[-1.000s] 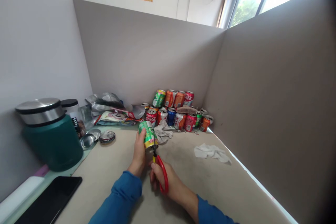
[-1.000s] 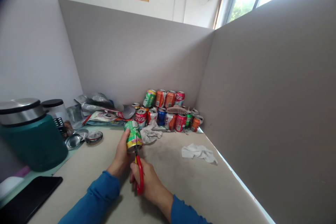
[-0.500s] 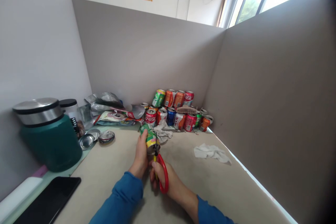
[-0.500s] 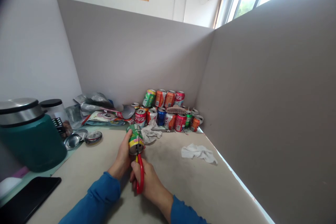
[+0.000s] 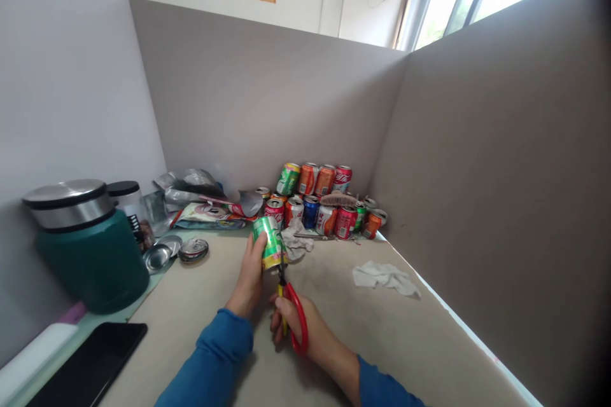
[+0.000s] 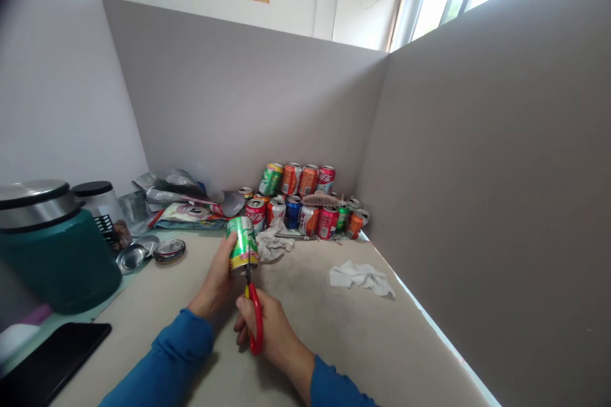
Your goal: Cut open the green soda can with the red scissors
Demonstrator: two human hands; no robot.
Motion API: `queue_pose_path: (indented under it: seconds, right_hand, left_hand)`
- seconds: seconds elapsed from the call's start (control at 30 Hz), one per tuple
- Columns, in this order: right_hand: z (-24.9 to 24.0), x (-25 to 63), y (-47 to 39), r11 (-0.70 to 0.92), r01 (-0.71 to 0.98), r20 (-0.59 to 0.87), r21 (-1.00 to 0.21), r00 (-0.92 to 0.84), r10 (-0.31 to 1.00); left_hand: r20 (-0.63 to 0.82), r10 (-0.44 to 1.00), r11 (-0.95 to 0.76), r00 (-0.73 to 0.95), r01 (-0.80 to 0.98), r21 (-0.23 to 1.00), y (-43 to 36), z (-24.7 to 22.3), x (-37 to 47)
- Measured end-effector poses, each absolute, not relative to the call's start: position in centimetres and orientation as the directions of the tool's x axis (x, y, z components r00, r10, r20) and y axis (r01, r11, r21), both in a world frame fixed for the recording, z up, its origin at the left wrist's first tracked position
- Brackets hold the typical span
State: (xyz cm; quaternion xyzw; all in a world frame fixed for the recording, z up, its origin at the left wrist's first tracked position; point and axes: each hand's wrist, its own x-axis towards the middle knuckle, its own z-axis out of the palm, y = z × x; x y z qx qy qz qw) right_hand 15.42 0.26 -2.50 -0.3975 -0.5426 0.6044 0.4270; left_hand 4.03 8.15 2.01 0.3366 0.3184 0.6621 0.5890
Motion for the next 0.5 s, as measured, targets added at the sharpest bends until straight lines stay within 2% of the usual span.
queue_pose_path:
  seconds: [0.13, 0.3, 0.5]
  right_hand:
    - [-2.6, 15.4, 0.6, -0.077, -0.065, -0.051, -0.995, -0.333, 0.942]
    - [-2.4, 15.5, 0.8, -0.1, -0.061, -0.074, -0.993, -0.333, 0.94]
    - [-2.9, 15.4, 0.7, -0.083, -0.105, -0.042, -0.991, -0.347, 0.937]
  left_hand:
    - [0.22, 0.963, -0.27, -0.159, -0.472, 0.839, 8.8, 2.1, 2.8]
    - [0.255, 0.941, -0.326, -0.223, -0.389, 0.862, 9.5, 2.0, 1.6]
    - [0.255, 0.941, -0.326, -0.223, -0.392, 0.86, 9.1, 2.5, 1.4]
